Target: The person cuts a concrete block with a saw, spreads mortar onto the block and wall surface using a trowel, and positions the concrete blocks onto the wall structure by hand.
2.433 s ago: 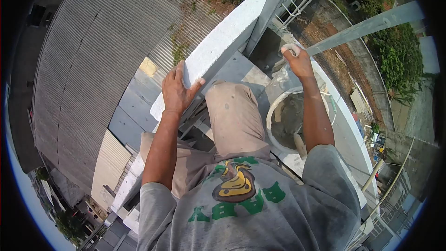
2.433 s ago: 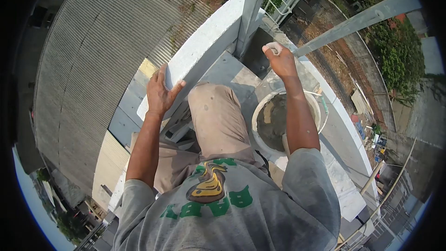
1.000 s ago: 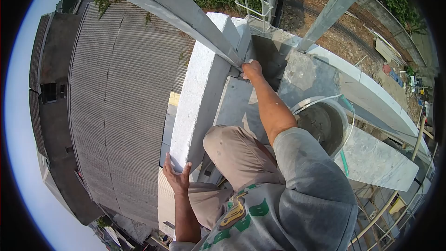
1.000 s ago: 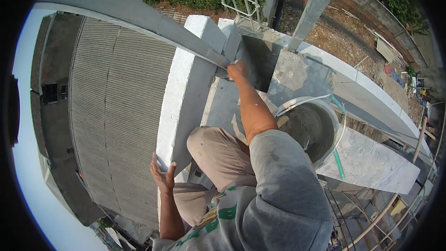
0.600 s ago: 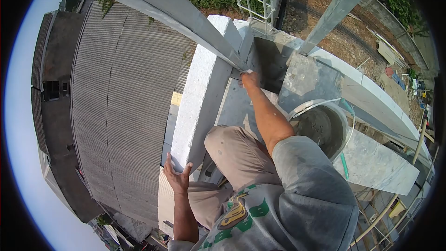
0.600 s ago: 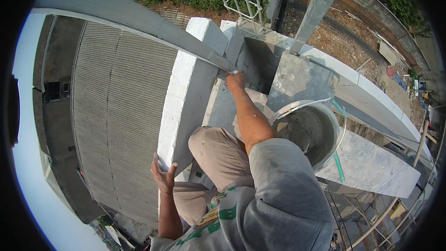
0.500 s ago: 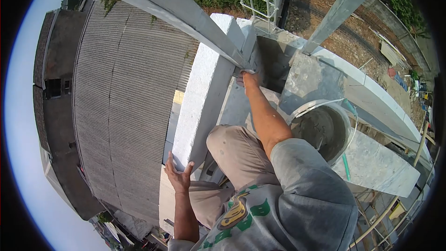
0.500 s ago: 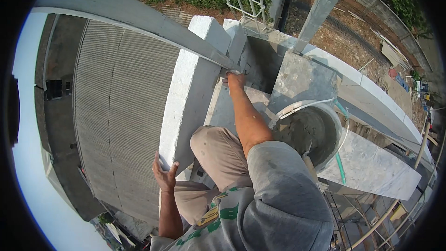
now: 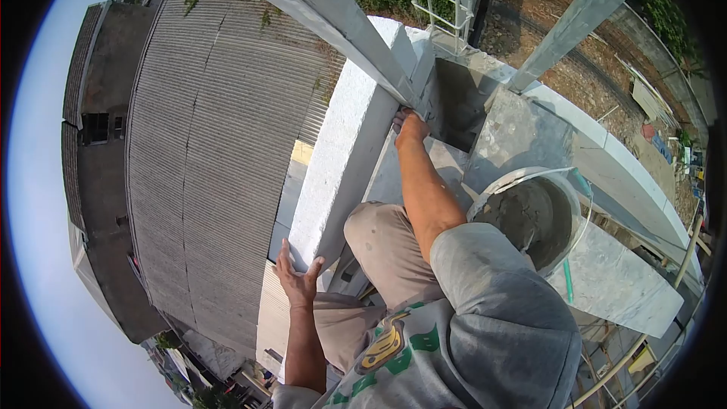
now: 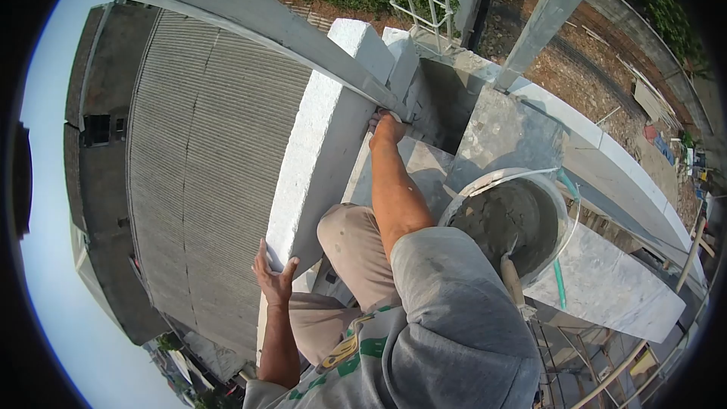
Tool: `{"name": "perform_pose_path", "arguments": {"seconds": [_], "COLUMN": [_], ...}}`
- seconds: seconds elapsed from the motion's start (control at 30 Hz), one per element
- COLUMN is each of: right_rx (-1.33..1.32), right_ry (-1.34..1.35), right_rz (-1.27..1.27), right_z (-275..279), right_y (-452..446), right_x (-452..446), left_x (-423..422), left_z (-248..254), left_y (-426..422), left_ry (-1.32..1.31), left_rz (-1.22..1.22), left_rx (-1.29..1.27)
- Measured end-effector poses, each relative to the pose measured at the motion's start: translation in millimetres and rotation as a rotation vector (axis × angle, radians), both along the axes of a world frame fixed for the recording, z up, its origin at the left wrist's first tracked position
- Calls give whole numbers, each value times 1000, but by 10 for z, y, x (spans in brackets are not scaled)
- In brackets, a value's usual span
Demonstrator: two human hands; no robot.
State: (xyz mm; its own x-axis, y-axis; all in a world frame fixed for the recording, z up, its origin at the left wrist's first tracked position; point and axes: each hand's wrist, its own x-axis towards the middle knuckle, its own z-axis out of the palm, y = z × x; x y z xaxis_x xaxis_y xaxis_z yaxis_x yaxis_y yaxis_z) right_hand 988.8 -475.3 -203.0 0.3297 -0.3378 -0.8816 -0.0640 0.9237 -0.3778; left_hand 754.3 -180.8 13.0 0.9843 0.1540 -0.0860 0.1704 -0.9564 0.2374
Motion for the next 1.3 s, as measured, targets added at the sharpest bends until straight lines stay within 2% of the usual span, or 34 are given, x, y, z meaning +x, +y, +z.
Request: {"name": "perform_pose_path", "arguments": {"seconds": [0.23, 0.47, 0.67, 0.73, 0.83, 0.93, 1.03, 1.17, 1.23, 1.3], "right_rx": [-82, -87, -172, -230, -207, -95, -165, -372, -454, -661], "right_ry": [66, 45, 130, 183, 110, 97, 86, 199, 277, 293], "right_rz": [-86, -136, -15, -5, -85, -60, -99, 164, 318, 241], "right_z": [-46, 53, -72, 50, 206, 67, -115, -476, -346, -130], "right_y": [78, 94, 80, 82, 67, 65, 157, 201, 35, -252], "right_x": [44, 22, 43, 26, -24, 25, 55, 45, -106, -114], "left_x": [13, -3, -8, -2, 22, 9, 21, 34, 20, 53], "left_z": [24, -51, -60, -31, 0, 18, 23, 28, 42, 92], "left_y": [-39, 88, 86, 93, 53, 47, 32, 51, 58, 65], "left_ry": [-15, -103, -93, -86, -72, -56, -47, -29, 18, 83], "left_rz": [12, -103, -90, -97, -103, -102, -96, -73, -44, -27], "left_rx": [-27, -41, -63, -63, -64, -53, -55, -94, -89, -34]}}
